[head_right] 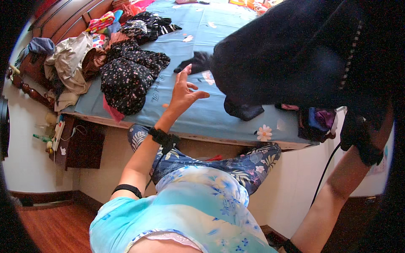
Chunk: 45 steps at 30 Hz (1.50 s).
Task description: Fold several pieces of laundry on top of a bed.
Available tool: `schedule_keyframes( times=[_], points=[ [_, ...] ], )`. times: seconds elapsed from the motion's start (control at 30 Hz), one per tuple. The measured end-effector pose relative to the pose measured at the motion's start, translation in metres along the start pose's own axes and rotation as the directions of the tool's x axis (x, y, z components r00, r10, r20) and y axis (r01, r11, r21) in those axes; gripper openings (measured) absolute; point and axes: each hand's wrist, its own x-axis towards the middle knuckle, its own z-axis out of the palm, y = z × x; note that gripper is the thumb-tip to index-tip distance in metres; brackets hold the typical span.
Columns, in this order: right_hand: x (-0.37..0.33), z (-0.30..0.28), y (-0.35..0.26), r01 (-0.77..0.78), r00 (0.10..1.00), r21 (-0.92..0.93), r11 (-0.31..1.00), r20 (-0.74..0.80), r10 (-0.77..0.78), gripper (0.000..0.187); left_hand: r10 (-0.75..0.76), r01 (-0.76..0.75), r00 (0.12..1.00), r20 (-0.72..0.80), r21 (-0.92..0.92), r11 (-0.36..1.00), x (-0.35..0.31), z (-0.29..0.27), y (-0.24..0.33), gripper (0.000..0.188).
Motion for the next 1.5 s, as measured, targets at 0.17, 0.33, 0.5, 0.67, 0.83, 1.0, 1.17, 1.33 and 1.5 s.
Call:
schedule_keyframes(
  times=[0.17, 0.33, 0.5, 0.67, 0.83, 1.0, 1.17, 1.33, 1.5],
  points=[
    [0.014, -0.033, 0.023, -0.018, 0.999, -0.134, 0.991, -0.035, 0.014, 0.022, 0.295, -0.226, 0.897, 0.33, -0.231, 0.946, -0.013, 0.046, 0.039, 0.098],
    [0.001, -0.031, -0.023, 0.092, 0.995, -0.176, 0.98, -0.023, -0.097, 0.02, 0.43, -0.271, 0.653, 0.623, -0.337, 0.901, -0.038, 0.078, 0.027, 0.036],
    [-0.027, 0.058, -0.093, 0.213, 0.977, -0.084, 0.973, 0.027, -0.211, 0.017, 0.227, -0.173, 0.851, 0.473, -0.155, 0.973, 0.003, 0.018, -0.01, 0.021],
    [-0.034, 0.142, -0.18, 0.34, 0.938, 0.136, 0.931, 0.018, -0.345, 0.015, 0.202, -0.237, 0.967, -0.158, -0.252, 0.938, 0.09, -0.132, 0.037, 0.021],
    [-0.01, 0.128, -0.171, 0.464, 0.879, 0.295, 0.835, -0.037, -0.476, 0.017, 0.347, -0.395, 0.887, -0.304, -0.115, 0.911, 0.103, -0.218, 0.101, 0.027],
    [-0.072, 0.167, -0.219, 0.352, 0.905, 0.461, 0.814, 0.054, -0.422, 0.017, -0.054, 0.144, 0.983, -0.176, 0.554, 0.82, 0.075, -0.229, 0.073, 0.029],
    [-0.11, 0.186, -0.236, 0.564, 0.706, 0.333, 0.756, 0.28, -0.65, 0.021, 0.28, -0.24, 0.957, -0.069, 0.349, 0.906, 0.055, -0.148, 0.107, 0.041],
    [-0.157, 0.203, -0.261, 0.446, 0.64, 0.409, 0.796, 0.476, -0.603, 0.02, 0.609, -0.717, 0.692, 0.388, 0.274, 0.641, -0.002, -0.053, 0.196, 0.052],
    [-0.173, 0.204, -0.283, 0.409, 0.646, 0.409, 0.816, 0.502, -0.575, 0.019, 0.445, -0.668, 0.737, 0.509, 0.448, 0.594, -0.027, -0.033, 0.164, 0.08]
  ],
)
